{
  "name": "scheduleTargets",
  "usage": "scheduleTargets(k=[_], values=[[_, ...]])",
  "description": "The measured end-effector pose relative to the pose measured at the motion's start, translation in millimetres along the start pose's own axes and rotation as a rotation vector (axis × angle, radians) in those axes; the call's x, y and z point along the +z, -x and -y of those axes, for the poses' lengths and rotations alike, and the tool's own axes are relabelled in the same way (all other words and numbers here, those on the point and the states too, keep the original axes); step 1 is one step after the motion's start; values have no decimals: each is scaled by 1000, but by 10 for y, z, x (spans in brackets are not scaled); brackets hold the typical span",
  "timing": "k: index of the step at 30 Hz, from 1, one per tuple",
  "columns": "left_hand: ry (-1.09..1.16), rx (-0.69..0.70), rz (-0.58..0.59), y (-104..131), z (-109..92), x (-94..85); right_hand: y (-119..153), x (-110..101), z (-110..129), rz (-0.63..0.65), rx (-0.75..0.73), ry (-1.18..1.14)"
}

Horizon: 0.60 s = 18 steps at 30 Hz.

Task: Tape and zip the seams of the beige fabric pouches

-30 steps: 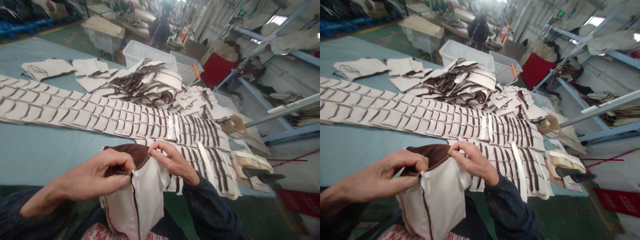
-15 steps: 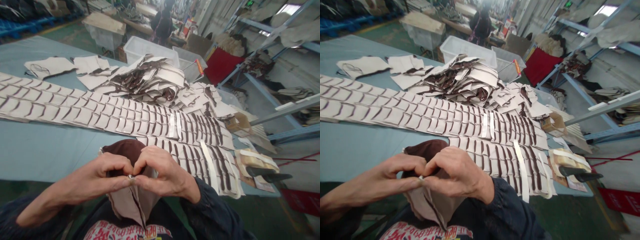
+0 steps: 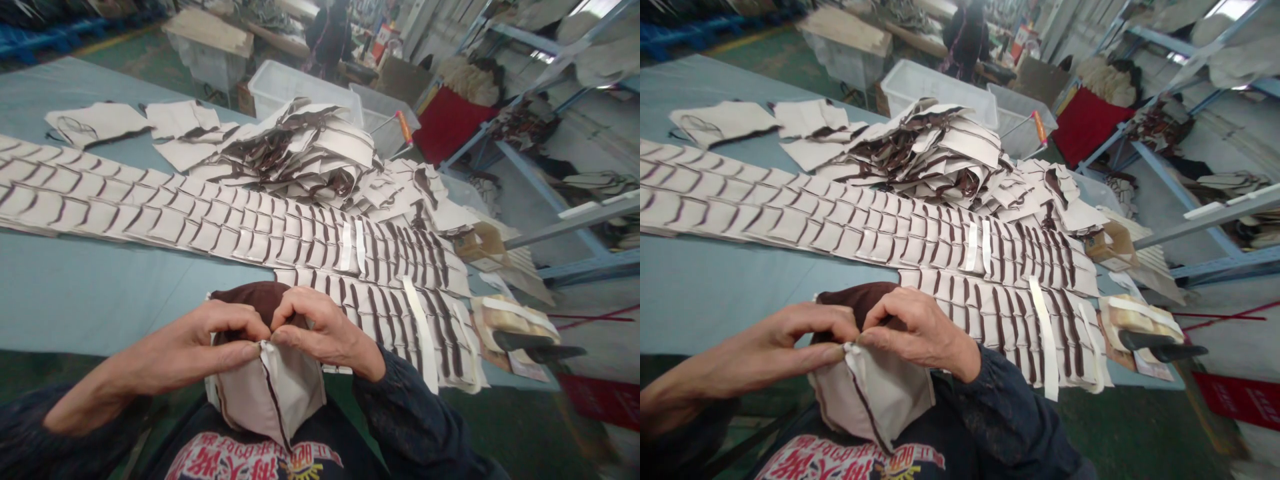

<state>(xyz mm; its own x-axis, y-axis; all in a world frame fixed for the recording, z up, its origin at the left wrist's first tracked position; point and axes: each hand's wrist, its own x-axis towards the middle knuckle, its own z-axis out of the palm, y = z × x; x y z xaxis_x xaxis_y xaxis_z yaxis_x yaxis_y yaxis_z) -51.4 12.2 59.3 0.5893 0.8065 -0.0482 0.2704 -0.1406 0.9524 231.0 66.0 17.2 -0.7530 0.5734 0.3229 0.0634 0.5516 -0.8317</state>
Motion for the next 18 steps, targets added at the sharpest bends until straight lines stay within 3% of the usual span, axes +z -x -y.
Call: scheduleTargets(k=[11,18], values=[[-88,-76,-19,-63,-51,18,-50,36,2,-56,51,-49],[-130,-36,-227,-1,151,195,-40,56,-62,-21,19,51]])
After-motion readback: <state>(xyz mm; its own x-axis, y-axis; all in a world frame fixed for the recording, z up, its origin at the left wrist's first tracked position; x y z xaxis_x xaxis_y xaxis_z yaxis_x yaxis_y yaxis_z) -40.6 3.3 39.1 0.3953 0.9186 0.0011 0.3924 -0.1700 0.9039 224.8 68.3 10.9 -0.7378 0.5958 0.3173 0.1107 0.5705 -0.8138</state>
